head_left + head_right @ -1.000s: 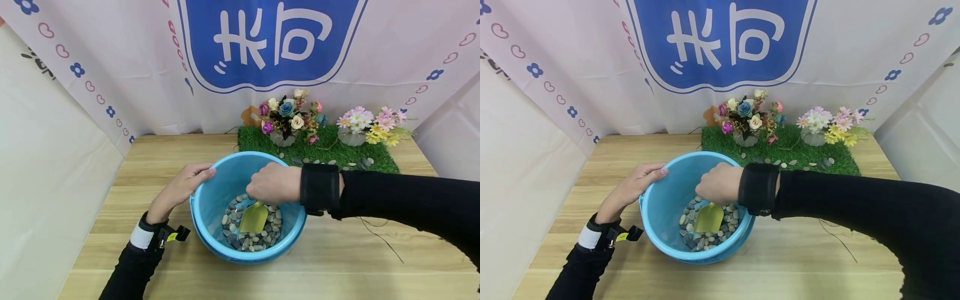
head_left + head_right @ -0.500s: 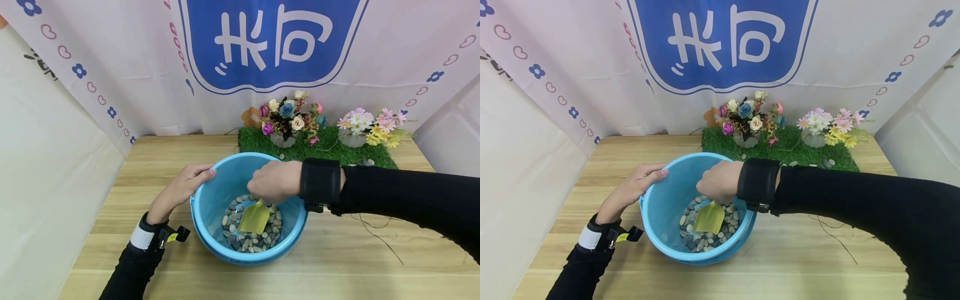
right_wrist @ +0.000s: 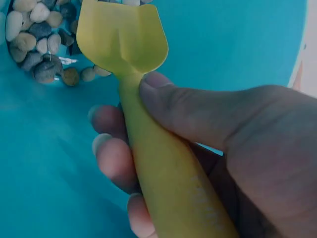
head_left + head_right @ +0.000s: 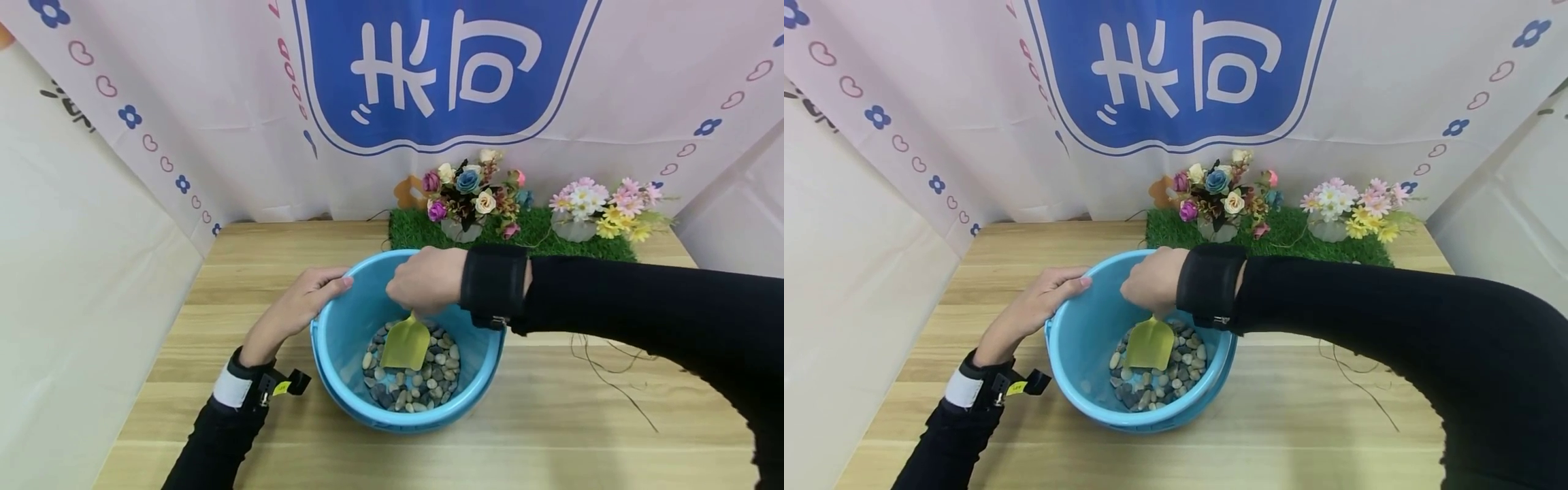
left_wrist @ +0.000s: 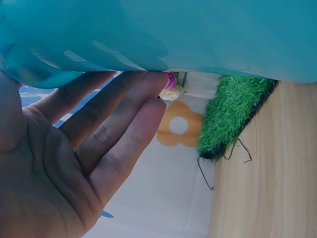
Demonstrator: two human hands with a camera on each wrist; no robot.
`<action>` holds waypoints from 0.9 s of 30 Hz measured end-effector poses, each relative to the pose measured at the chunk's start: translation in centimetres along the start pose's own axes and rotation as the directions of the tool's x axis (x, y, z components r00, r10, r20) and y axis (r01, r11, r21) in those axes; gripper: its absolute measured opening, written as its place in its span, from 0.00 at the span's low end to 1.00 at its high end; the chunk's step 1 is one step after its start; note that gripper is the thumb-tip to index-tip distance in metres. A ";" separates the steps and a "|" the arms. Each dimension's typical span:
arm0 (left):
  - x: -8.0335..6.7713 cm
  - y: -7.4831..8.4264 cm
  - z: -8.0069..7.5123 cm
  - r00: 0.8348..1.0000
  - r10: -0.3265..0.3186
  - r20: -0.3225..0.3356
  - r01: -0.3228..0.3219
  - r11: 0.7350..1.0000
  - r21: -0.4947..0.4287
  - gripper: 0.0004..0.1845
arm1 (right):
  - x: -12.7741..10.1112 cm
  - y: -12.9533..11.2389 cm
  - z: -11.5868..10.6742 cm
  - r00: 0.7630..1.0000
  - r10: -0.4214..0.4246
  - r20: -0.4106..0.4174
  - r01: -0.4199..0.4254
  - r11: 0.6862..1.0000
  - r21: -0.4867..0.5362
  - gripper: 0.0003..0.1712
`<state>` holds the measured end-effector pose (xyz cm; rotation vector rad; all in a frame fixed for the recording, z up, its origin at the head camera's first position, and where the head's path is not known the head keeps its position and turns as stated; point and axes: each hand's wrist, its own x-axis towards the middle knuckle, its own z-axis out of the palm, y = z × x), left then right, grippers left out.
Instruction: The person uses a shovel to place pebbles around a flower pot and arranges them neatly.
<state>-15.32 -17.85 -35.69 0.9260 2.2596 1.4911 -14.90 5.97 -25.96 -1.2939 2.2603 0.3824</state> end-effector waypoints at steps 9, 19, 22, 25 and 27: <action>0.0 0.0 0.1 1.000 0.002 0.004 -0.002 1.000 -0.013 0.17 | 1.0 -0.5 0.4 1.000 0.012 0.026 -0.011 0.999 -0.040 0.03; 0.0 0.2 0.2 1.000 -0.025 -0.003 0.025 1.000 -0.008 0.18 | 1.7 -0.6 0.9 0.996 -0.056 0.075 0.056 0.998 0.000 0.14; 0.0 0.2 0.1 1.000 -0.024 -0.001 0.024 1.000 -0.009 0.18 | 2.2 0.0 1.0 0.986 -0.083 0.148 0.074 0.995 0.067 0.26; 0.0 0.2 0.1 1.000 -0.024 -0.003 0.024 1.000 -0.006 0.18 | 2.5 0.6 1.0 0.969 -0.131 0.210 0.102 0.984 0.143 0.30; 0.0 0.2 0.1 1.000 -0.025 -0.004 0.025 1.000 -0.003 0.18 | 2.6 1.0 0.9 0.959 -0.165 0.229 0.126 0.976 0.175 0.29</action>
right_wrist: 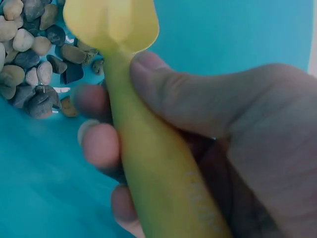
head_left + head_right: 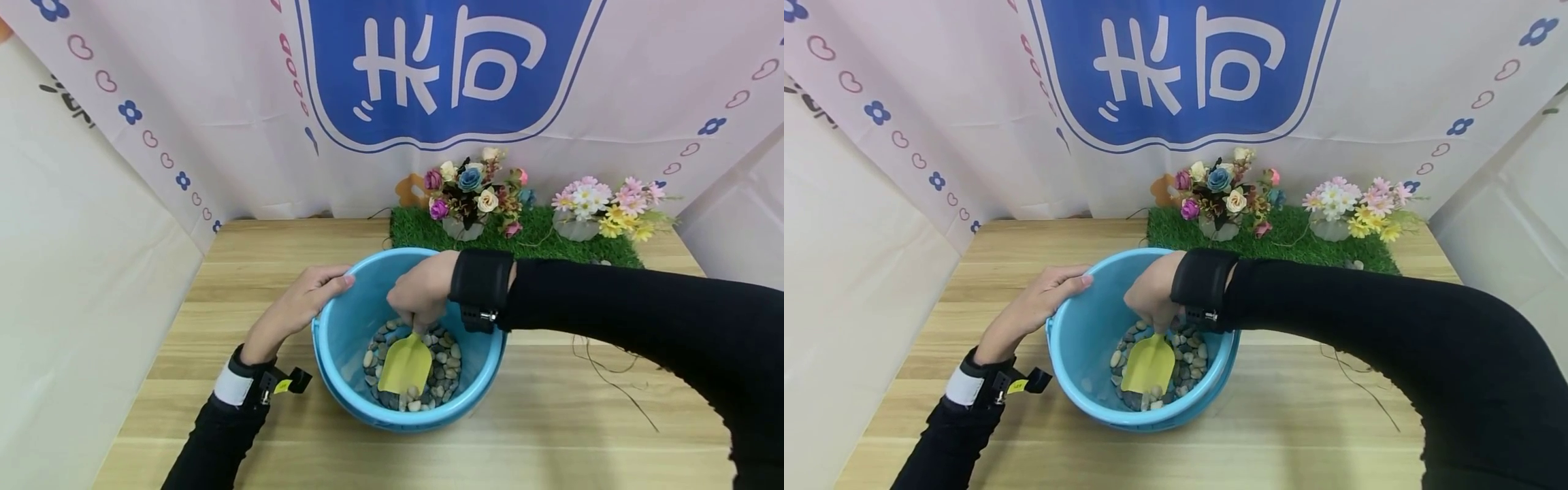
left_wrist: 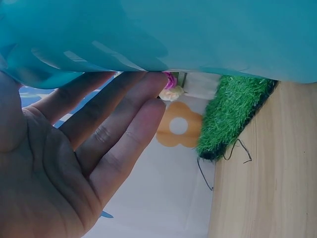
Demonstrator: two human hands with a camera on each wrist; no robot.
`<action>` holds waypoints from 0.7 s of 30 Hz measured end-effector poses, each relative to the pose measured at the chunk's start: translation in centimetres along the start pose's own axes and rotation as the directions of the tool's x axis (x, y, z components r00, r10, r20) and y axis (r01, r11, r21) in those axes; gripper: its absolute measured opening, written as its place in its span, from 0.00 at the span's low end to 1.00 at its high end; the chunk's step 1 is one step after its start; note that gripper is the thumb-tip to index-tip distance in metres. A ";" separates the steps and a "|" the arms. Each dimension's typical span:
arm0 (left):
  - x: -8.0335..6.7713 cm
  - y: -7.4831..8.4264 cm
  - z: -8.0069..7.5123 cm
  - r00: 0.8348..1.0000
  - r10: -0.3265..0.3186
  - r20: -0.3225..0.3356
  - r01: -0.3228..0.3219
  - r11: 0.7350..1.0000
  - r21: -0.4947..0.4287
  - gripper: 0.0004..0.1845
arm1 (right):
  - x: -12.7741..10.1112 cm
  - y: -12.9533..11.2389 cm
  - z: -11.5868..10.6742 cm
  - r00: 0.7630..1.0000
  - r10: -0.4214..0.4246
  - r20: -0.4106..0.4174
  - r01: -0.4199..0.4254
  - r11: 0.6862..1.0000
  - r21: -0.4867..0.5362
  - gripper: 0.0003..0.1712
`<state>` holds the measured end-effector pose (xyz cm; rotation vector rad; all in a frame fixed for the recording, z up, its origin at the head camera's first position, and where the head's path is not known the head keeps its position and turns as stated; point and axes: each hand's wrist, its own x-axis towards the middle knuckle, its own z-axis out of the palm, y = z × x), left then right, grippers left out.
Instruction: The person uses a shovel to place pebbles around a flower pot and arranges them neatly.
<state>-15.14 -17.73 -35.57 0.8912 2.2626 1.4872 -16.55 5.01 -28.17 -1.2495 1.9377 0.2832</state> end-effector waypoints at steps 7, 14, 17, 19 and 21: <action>0.1 0.1 0.0 1.000 -0.006 -0.002 0.006 1.000 -0.003 0.18 | -0.7 0.8 -0.3 0.998 -0.061 0.032 0.058 0.995 0.081 0.21; 0.1 0.1 0.0 1.000 0.010 -0.002 -0.010 1.000 -0.001 0.18 | -1.8 1.6 -1.1 0.990 -0.137 0.044 0.128 0.978 0.162 0.18; 0.1 0.1 0.0 1.000 0.004 0.001 -0.004 1.000 0.002 0.17 | -2.3 1.7 -1.1 0.989 -0.144 0.043 0.134 0.976 0.171 0.18; 0.1 0.1 0.0 1.000 0.003 0.003 -0.003 1.000 0.004 0.17 | -2.6 1.7 -1.1 0.990 -0.138 0.042 0.129 0.976 0.177 0.18; 0.1 0.2 0.0 1.000 0.002 0.003 -0.002 1.000 0.006 0.17 | -3.0 1.7 -1.2 0.991 -0.129 0.043 0.119 0.975 0.186 0.18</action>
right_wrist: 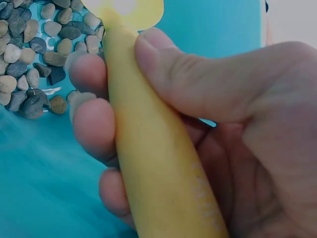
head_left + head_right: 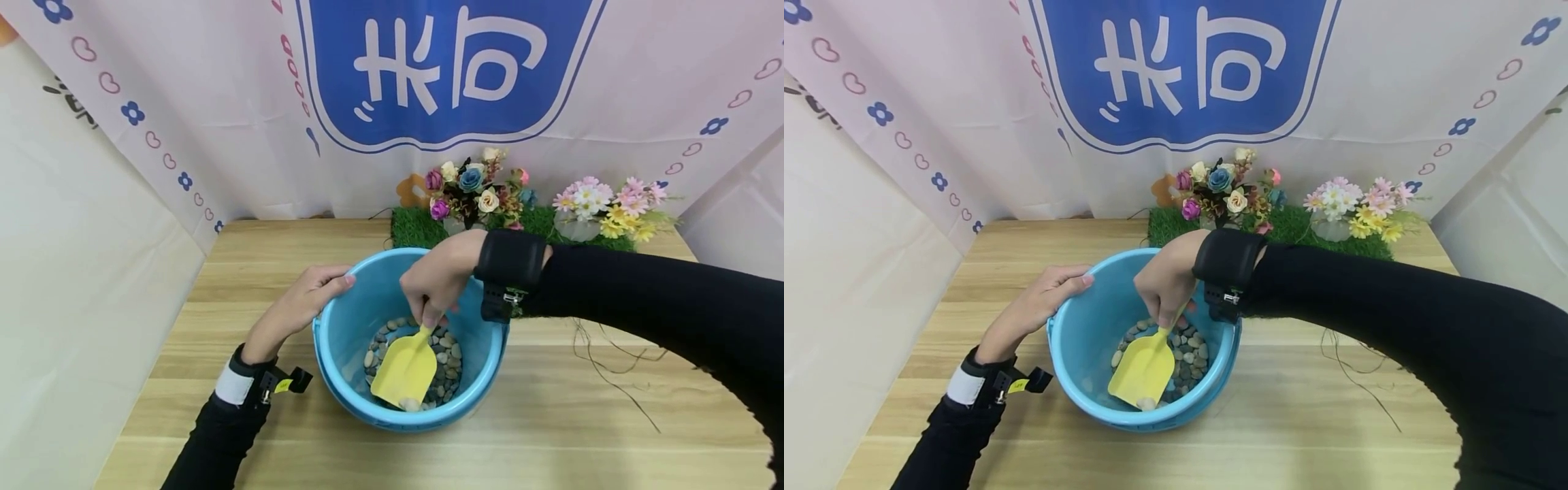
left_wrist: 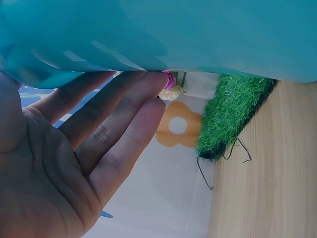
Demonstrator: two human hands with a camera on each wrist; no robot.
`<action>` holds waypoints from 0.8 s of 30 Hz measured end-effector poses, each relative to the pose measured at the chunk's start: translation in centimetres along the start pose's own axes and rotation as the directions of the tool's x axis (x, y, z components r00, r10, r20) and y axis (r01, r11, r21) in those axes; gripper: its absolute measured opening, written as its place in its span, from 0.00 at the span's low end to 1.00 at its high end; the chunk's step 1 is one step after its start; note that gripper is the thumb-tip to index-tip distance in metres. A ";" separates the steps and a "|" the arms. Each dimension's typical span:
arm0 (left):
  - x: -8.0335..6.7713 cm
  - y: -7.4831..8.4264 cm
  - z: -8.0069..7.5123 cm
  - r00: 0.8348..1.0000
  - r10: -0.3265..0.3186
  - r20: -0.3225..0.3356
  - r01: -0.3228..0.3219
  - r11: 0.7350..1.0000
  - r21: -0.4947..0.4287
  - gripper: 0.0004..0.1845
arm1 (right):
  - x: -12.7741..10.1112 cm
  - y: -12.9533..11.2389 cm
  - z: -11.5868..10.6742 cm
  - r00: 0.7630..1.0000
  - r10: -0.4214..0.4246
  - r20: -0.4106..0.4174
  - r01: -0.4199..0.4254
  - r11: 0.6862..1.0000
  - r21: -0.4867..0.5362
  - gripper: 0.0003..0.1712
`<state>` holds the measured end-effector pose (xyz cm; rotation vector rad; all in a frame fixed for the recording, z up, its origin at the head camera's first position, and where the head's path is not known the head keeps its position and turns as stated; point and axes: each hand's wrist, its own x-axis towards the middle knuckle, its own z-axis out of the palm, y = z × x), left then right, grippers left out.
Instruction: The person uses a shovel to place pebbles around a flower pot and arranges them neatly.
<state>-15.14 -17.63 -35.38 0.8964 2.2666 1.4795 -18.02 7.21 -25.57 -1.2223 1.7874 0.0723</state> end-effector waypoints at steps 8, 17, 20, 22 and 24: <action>-0.1 0.0 0.0 1.000 -0.003 -0.007 0.003 1.000 -0.004 0.18 | -1.1 -0.1 -0.1 1.000 -0.015 -0.001 0.015 0.999 0.034 0.18; 0.0 0.0 0.1 1.000 -0.011 -0.009 0.011 1.000 -0.011 0.18 | -2.2 0.1 -0.4 0.999 -0.034 0.009 0.033 0.997 0.067 0.19; 0.0 0.0 0.1 1.000 -0.015 -0.010 0.015 1.000 -0.009 0.18 | -2.6 0.2 -0.4 1.000 -0.024 0.008 0.024 0.996 0.092 0.19; -0.1 0.0 0.1 1.000 -0.016 -0.011 0.016 1.000 -0.008 0.18 | -2.8 0.4 -0.4 1.000 -0.023 0.011 0.022 0.994 0.107 0.19; -0.1 0.0 0.1 1.000 -0.015 -0.013 0.015 1.000 -0.005 0.18 | -3.1 0.5 -0.4 1.000 -0.025 0.015 0.023 0.992 0.120 0.19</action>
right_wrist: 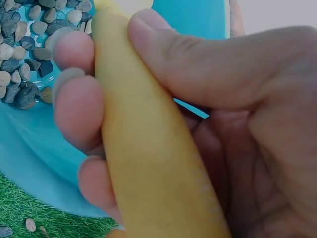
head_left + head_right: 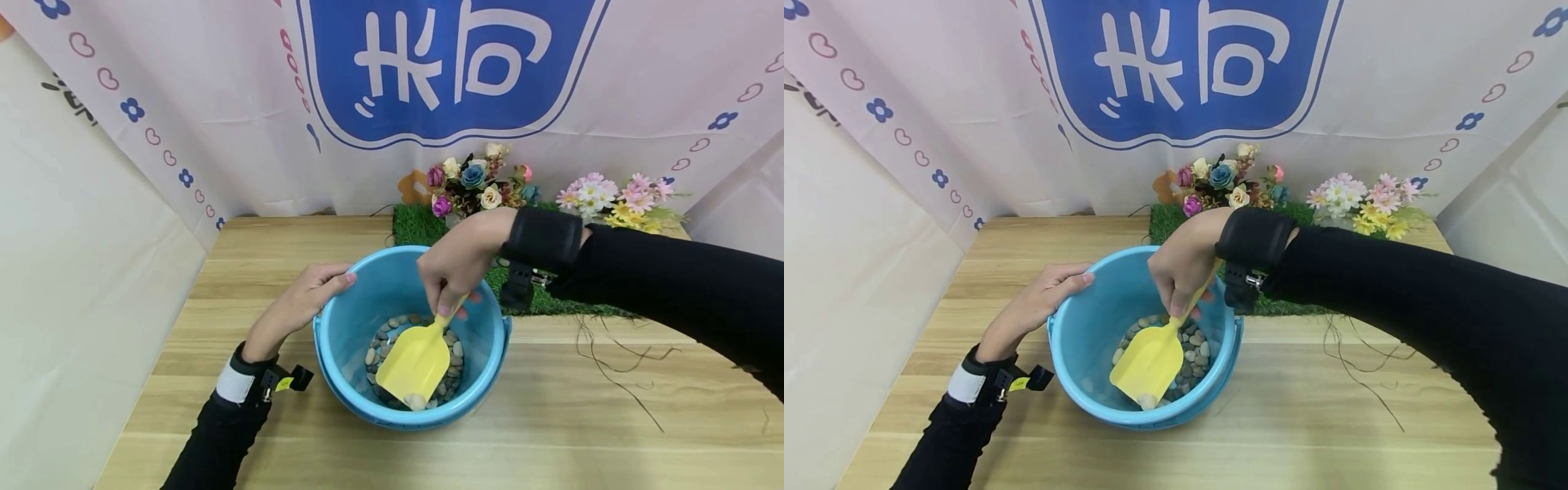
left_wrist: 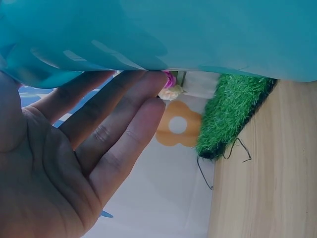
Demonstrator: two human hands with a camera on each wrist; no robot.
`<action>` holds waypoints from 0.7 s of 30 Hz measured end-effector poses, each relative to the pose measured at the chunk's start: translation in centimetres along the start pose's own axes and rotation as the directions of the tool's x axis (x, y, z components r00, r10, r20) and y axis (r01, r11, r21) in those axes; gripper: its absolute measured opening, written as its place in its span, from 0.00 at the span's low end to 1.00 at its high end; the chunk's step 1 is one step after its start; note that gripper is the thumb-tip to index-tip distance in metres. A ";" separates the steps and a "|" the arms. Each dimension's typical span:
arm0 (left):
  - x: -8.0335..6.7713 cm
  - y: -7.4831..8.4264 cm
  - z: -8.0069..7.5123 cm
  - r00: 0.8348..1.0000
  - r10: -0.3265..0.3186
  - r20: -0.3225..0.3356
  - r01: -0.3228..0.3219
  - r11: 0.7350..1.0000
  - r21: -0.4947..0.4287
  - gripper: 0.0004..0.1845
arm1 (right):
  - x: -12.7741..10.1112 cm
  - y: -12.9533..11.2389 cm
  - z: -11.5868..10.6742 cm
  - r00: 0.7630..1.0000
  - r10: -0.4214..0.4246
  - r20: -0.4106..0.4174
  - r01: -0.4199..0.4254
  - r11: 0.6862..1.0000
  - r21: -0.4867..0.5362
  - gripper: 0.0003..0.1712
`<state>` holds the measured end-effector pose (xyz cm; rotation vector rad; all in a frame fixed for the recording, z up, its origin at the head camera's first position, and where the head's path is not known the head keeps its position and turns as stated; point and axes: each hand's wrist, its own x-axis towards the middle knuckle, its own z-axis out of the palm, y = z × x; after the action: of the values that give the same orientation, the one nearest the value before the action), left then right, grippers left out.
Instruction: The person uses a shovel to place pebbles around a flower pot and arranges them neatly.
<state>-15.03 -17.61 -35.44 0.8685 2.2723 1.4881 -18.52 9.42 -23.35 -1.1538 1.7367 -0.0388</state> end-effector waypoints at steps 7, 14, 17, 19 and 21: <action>0.0 -0.1 0.0 1.000 -0.006 -0.003 0.006 1.000 -0.004 0.18 | -1.1 1.0 0.0 0.999 -0.050 0.020 0.048 0.994 0.096 0.17; 0.0 -0.1 0.0 1.000 -0.013 -0.002 0.013 1.000 -0.004 0.18 | -2.0 1.9 0.2 0.994 -0.105 0.020 0.099 0.975 0.201 0.17; 0.1 0.0 -0.1 1.000 -0.014 -0.003 0.014 1.000 -0.004 0.18 | -2.3 2.1 0.2 0.993 -0.117 0.017 0.111 0.970 0.218 0.16; 0.1 0.0 0.0 1.000 -0.016 -0.004 0.015 1.000 -0.004 0.18 | -2.7 2.3 0.3 0.994 -0.113 0.012 0.107 0.968 0.228 0.16; 0.0 0.0 0.0 1.000 -0.018 -0.006 0.018 1.000 -0.004 0.18 | -3.1 2.5 0.3 0.994 -0.107 0.003 0.104 0.965 0.240 0.15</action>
<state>-15.09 -17.62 -35.42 0.8416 2.2744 1.4893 -19.83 13.10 -22.61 -1.0631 1.6053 -0.2960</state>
